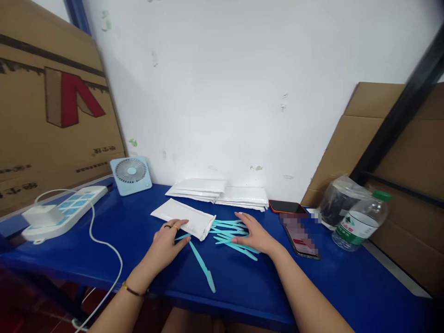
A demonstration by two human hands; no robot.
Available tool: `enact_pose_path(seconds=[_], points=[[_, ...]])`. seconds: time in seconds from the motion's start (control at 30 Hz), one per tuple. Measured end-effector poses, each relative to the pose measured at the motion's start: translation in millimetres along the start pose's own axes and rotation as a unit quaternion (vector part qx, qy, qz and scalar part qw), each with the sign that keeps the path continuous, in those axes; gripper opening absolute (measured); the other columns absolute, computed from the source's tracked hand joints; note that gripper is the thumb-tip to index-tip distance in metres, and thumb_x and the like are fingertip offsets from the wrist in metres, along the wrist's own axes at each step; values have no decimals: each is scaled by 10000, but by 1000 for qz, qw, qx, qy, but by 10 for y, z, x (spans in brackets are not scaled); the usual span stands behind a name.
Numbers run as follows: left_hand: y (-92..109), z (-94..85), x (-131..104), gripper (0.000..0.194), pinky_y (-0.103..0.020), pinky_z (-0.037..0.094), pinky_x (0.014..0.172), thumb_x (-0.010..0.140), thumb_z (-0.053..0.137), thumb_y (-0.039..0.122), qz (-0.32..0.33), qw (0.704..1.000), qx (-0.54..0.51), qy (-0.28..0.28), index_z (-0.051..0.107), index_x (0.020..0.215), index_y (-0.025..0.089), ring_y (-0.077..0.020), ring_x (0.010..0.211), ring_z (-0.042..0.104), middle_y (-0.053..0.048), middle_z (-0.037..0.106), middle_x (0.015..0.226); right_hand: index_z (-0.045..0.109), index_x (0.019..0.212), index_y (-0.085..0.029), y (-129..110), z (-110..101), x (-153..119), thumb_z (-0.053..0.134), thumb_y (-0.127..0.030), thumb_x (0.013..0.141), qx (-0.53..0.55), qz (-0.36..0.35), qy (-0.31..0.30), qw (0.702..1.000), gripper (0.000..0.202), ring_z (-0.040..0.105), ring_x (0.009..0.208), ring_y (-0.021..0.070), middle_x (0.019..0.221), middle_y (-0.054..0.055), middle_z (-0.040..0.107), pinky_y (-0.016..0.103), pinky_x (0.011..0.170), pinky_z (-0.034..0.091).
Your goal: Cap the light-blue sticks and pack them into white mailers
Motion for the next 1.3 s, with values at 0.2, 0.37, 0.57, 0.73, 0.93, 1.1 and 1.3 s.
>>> enact_pose_path(seconds=[0.2,0.37,0.57,0.73,0.93,1.1,1.3], points=[[-168,97,452,408,-421,292,990,778,427,495,64,992,-45,-97,567,1116,315,-215,1208,407,-71,502,1265,218,1372,-337,-94,231,59,529,-650,662,-56,-37,-105,992,836,78,1334,288,1453,27,197,479,1062,83],[-572,117,651,434,-583,235,946,782,409,450,-44,993,67,-88,530,1159,274,-276,1237,359,-138,446,1306,403,1298,-314,-30,196,85,453,-559,786,-17,-70,-96,993,570,167,1321,241,1398,30,331,405,1058,187],[-441,-213,430,720,-523,196,1010,741,459,546,-41,990,134,-20,316,1339,171,-321,1313,155,-156,178,1440,353,1325,-318,-19,72,60,502,-584,738,14,-62,-113,992,662,179,1317,248,1403,29,319,407,1062,179],[200,-13,-42,1202,-506,103,1048,444,642,700,168,953,69,-243,24,1395,302,-366,1319,-7,-70,-37,1472,188,1383,-313,157,-90,-51,696,-598,490,-1,-10,-141,990,1067,16,1337,299,1467,47,128,458,1069,85],[588,454,189,1128,-532,40,1040,529,518,764,149,968,70,-187,-11,1398,276,-350,1324,-19,-70,2,1474,268,1367,-255,364,-185,-133,755,-533,411,-20,58,-131,990,1109,161,1293,329,1411,105,230,434,1018,235],[864,697,396,1024,-462,231,1009,511,577,725,111,981,-19,-157,286,1357,226,-342,1267,223,-118,312,1387,488,1203,-249,406,-268,-162,794,-386,412,5,89,-97,991,859,491,1008,255,1147,88,469,340,816,422],[971,637,504,883,-364,368,909,551,618,636,117,971,-123,-168,397,1292,211,-296,1157,393,-111,475,1248,582,1053,-228,411,-352,-123,708,-360,593,56,37,-59,996,495,536,741,152,858,23,570,255,655,435]])
Point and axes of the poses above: each hand's wrist, its own x-axis towards the middle knuckle, its own z-axis out of the palm, y = z × x, the point moved 3 cm from there along x, towards the middle knuckle
